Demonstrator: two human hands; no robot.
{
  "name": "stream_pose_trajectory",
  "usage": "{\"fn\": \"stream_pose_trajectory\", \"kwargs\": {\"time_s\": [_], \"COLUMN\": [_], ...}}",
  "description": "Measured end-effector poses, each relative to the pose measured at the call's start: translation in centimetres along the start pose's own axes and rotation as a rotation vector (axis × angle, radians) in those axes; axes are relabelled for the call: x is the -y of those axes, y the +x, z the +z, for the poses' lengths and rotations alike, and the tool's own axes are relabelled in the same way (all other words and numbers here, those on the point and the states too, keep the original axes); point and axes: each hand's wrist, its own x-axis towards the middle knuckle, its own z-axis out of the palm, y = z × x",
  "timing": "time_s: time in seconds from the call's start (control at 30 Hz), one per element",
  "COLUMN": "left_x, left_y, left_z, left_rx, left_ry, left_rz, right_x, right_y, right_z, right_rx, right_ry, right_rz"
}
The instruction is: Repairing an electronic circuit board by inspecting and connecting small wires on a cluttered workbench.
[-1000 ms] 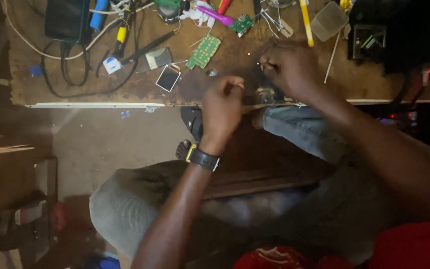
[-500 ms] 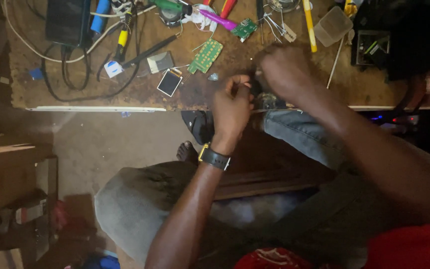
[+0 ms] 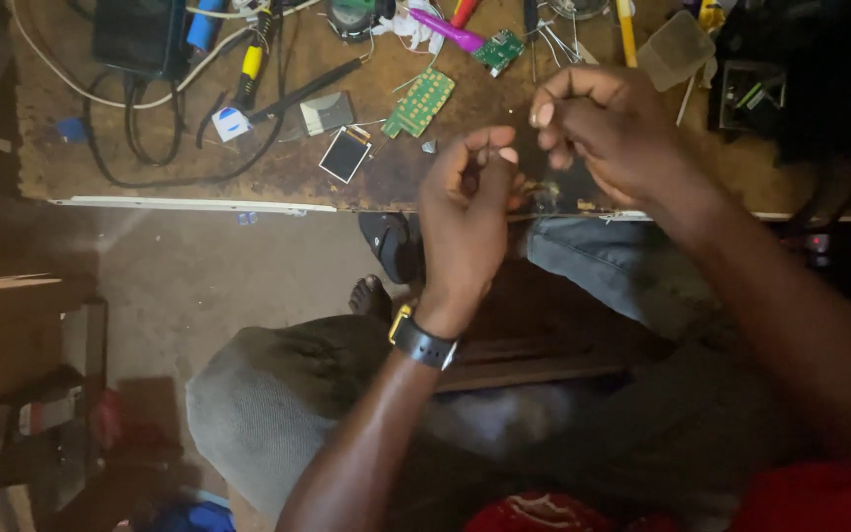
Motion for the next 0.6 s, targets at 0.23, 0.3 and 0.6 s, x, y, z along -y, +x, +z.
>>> {"fn": "stream_pose_trajectory", "kwargs": {"time_s": [0.23,0.3,0.6], "left_x": [-2.6,-2.7,-1.4], "left_y": [-3.0,-3.4,-3.8], "left_z": [0.7,0.6,1.0], "left_rx": [0.045,0.073,0.078], "left_ry": [-0.217,-0.195,-0.34], "left_rz": [0.076,0.118,0.07], "right_x": [1.6,2.2,4.0], "right_y": [-3.4,-4.3,-5.6], "right_z": [0.8,0.8,0.8], "right_rx": [0.052,0.09,-0.019], "right_ry": [0.184,0.133,-0.494], "right_rz": [0.016,-0.079,-0.666]}}
